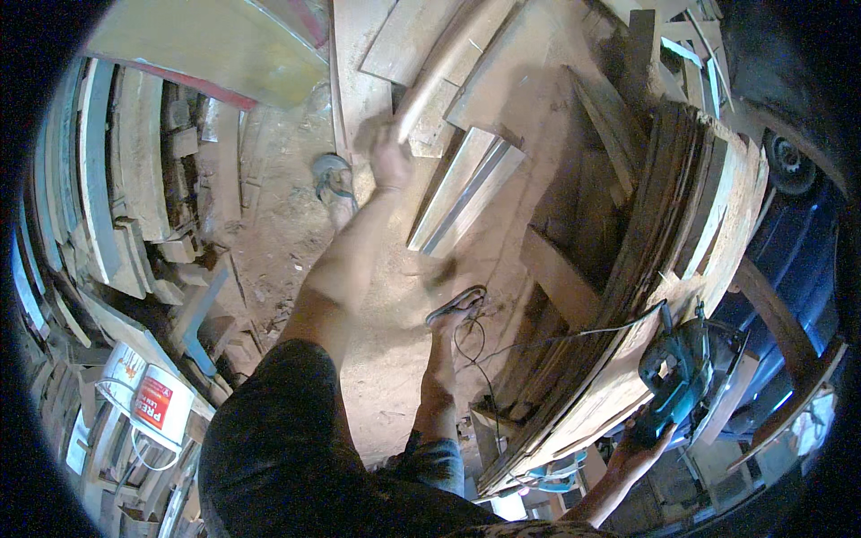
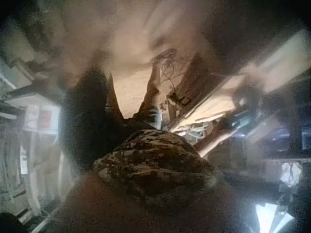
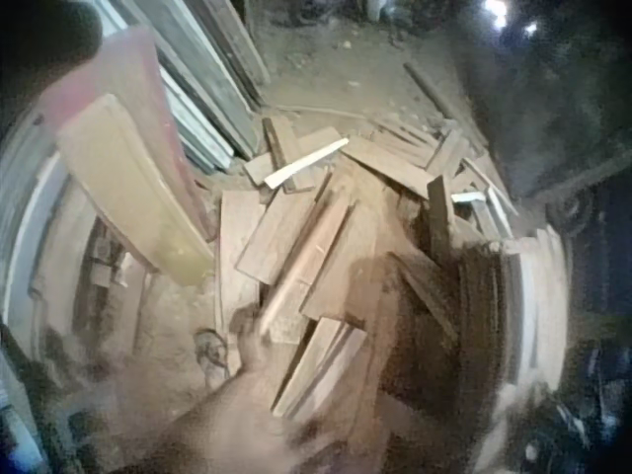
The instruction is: The person uses a circular saw to cut a long wooden plank into smaller pieces on a workbench. They repeatedly position the wood, cut it, and then move the cut pieces aside to continue the process.
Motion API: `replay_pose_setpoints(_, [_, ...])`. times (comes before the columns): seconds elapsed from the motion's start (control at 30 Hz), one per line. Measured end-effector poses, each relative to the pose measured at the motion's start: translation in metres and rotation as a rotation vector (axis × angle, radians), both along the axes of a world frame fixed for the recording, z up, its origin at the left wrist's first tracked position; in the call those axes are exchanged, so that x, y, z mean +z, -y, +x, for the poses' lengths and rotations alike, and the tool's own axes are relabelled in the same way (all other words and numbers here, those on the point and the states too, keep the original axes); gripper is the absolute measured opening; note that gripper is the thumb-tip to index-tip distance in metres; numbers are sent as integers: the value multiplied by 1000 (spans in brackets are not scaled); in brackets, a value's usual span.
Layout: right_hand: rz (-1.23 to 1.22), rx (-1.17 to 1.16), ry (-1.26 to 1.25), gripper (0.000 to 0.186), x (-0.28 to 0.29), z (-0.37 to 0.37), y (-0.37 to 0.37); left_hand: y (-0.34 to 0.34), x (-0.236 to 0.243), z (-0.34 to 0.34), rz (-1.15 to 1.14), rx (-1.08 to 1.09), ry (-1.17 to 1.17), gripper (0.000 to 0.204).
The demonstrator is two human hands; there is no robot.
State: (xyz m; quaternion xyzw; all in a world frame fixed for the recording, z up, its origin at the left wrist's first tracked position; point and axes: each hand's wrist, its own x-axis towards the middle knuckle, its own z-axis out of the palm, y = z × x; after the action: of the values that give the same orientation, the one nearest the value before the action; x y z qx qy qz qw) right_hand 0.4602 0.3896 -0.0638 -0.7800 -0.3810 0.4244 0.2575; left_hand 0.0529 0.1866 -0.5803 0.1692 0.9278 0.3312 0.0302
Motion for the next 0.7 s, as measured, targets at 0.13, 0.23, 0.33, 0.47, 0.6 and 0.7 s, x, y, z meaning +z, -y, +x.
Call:
replay_pose_setpoints(0.13, [17, -46, 1, 63, -2, -6, 0, 31, 2, -61, 169, 135, -9, 36])
replay_pose_setpoints(0.23, [18, -65, -75, 61, -1, 4, -2, 24, 8, -84, -55, 95, -301, 32])
replay_pose_setpoints(0.33, [54, -12, -26, 57, -1, 8, 4, -18, 10, -51, 73, -182, 55, 31])
replay_pose_setpoints(0.47, [137, -130, -68, 54, -5, 1, 1, -84, -22, -5, -53, -272, 535, 44])
replay_pose_setpoints(0.6, [212, -79, 47, 57, -10, -1, -6, -126, -103, 12, -351, -128, 340, 55])
replay_pose_setpoints(0.7, [170, -50, 162, 56, -2, 0, 12, -170, -90, 21, -621, -134, 464, 69])
